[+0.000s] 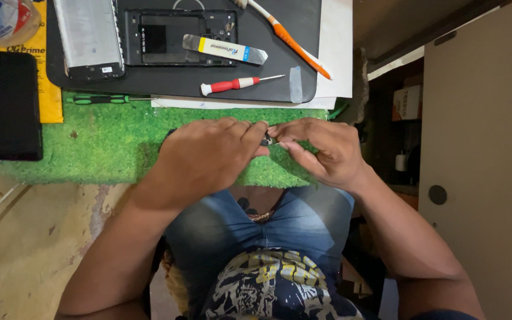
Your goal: The person disassembles a smartphone by prying open the casing and removing the back cover. They then use a screwdriver to remove screws and detach internal components, including a ribbon cable, from the phone's chassis.
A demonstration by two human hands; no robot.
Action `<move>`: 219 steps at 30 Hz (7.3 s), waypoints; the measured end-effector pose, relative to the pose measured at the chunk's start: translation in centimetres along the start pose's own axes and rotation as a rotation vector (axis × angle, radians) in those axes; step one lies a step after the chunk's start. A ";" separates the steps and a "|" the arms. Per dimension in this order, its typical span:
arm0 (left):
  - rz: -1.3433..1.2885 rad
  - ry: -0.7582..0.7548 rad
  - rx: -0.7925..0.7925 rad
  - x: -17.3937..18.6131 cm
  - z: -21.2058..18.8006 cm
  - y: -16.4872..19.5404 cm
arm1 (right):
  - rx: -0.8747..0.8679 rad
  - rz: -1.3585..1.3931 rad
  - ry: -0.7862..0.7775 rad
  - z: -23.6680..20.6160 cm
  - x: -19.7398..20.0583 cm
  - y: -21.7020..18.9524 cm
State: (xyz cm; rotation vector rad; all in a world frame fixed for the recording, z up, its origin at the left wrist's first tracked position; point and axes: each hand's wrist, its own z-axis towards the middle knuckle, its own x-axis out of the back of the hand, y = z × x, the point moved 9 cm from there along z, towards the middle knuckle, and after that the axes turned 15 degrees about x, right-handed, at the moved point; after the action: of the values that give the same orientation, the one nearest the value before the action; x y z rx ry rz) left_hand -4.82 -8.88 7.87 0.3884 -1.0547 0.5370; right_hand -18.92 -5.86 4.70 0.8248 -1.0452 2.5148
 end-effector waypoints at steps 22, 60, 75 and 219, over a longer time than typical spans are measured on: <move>0.020 -0.108 0.009 -1.0 0.4 0.0 | 0.303 -0.340 0.008 -0.4 -1.1 -2.6; -0.185 -0.221 0.180 -1.8 0.6 0.0 | 0.166 -0.693 -0.338 0.6 -2.5 -5.4; -0.464 -0.288 0.277 -3.0 0.6 -0.8 | -0.356 -0.015 -0.236 -0.7 -1.2 0.2; -0.819 -0.434 0.321 -4.9 0.2 -3.5 | -0.485 -0.119 -0.255 0.1 0.5 1.4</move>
State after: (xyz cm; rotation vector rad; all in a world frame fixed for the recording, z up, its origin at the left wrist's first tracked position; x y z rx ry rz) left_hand -4.83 -12.91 3.39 1.1935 -1.1083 -0.1331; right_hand -19.98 -6.89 4.28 1.0295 -1.5515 1.9635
